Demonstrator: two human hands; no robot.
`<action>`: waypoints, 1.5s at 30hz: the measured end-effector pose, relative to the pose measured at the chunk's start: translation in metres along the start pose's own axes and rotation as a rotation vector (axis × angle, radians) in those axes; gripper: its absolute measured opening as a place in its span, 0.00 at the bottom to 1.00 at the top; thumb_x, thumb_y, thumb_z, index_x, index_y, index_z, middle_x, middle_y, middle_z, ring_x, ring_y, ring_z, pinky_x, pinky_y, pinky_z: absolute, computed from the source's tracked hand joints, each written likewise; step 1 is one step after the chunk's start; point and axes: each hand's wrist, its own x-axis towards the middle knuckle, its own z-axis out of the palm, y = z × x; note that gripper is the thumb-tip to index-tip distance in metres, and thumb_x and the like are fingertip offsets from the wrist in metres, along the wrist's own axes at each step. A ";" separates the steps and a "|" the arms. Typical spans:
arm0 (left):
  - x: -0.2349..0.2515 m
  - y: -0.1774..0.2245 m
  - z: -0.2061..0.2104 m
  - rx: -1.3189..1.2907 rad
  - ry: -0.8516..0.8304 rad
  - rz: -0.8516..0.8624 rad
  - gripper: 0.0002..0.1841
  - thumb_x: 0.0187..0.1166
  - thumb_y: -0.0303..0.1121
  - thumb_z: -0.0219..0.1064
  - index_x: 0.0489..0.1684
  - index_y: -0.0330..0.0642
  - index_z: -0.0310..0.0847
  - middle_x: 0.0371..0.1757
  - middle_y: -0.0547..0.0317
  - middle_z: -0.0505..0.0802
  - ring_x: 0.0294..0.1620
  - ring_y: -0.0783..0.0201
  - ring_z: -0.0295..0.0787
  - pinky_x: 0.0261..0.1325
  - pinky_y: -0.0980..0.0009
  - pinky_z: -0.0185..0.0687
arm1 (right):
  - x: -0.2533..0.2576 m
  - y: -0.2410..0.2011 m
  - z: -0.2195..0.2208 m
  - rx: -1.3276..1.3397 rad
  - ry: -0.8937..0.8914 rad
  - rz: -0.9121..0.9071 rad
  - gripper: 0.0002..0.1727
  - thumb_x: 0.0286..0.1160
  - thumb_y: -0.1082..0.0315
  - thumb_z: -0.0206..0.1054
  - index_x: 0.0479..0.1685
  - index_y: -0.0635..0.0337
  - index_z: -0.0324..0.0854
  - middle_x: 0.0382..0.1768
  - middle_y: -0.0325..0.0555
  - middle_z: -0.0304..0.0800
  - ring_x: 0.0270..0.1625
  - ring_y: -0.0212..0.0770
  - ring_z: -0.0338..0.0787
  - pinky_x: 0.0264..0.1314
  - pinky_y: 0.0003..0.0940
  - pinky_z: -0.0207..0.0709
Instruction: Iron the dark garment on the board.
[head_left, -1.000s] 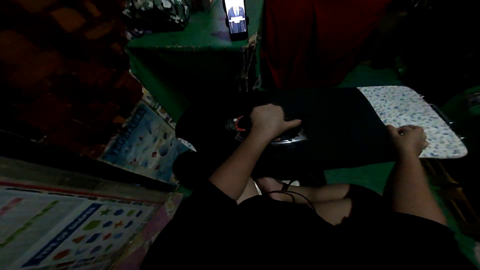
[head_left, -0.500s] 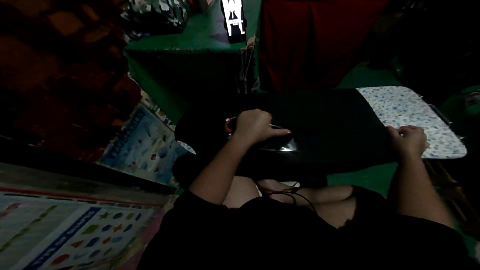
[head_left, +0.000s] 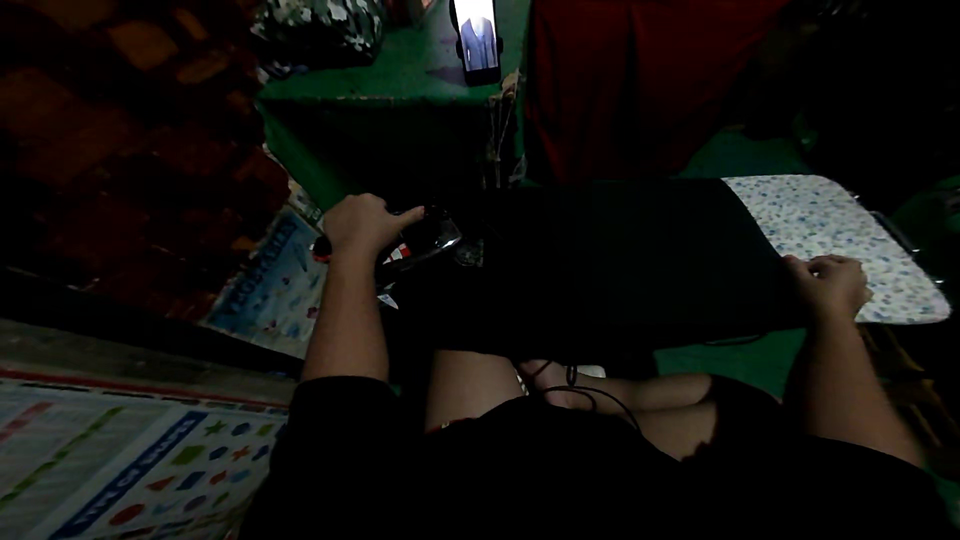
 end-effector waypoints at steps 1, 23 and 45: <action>0.002 0.000 0.000 0.002 0.009 -0.017 0.44 0.77 0.71 0.59 0.55 0.28 0.86 0.60 0.23 0.88 0.67 0.26 0.82 0.63 0.25 0.71 | 0.006 0.006 0.003 -0.015 0.006 -0.003 0.30 0.89 0.48 0.60 0.59 0.74 0.85 0.80 0.76 0.69 0.83 0.75 0.67 0.82 0.75 0.53; -0.041 0.234 0.019 0.045 -0.103 0.553 0.41 0.77 0.72 0.58 0.43 0.32 0.88 0.54 0.37 0.91 0.62 0.41 0.89 0.58 0.39 0.80 | 0.013 0.010 0.008 -0.050 0.008 -0.005 0.32 0.88 0.46 0.59 0.62 0.73 0.84 0.79 0.74 0.71 0.83 0.73 0.69 0.82 0.74 0.55; 0.058 0.175 0.012 0.086 -0.063 0.428 0.43 0.74 0.74 0.58 0.50 0.33 0.87 0.59 0.34 0.90 0.66 0.37 0.87 0.62 0.34 0.78 | 0.015 0.014 0.005 -0.048 -0.019 -0.026 0.32 0.88 0.47 0.60 0.62 0.74 0.84 0.79 0.74 0.72 0.82 0.74 0.69 0.81 0.76 0.54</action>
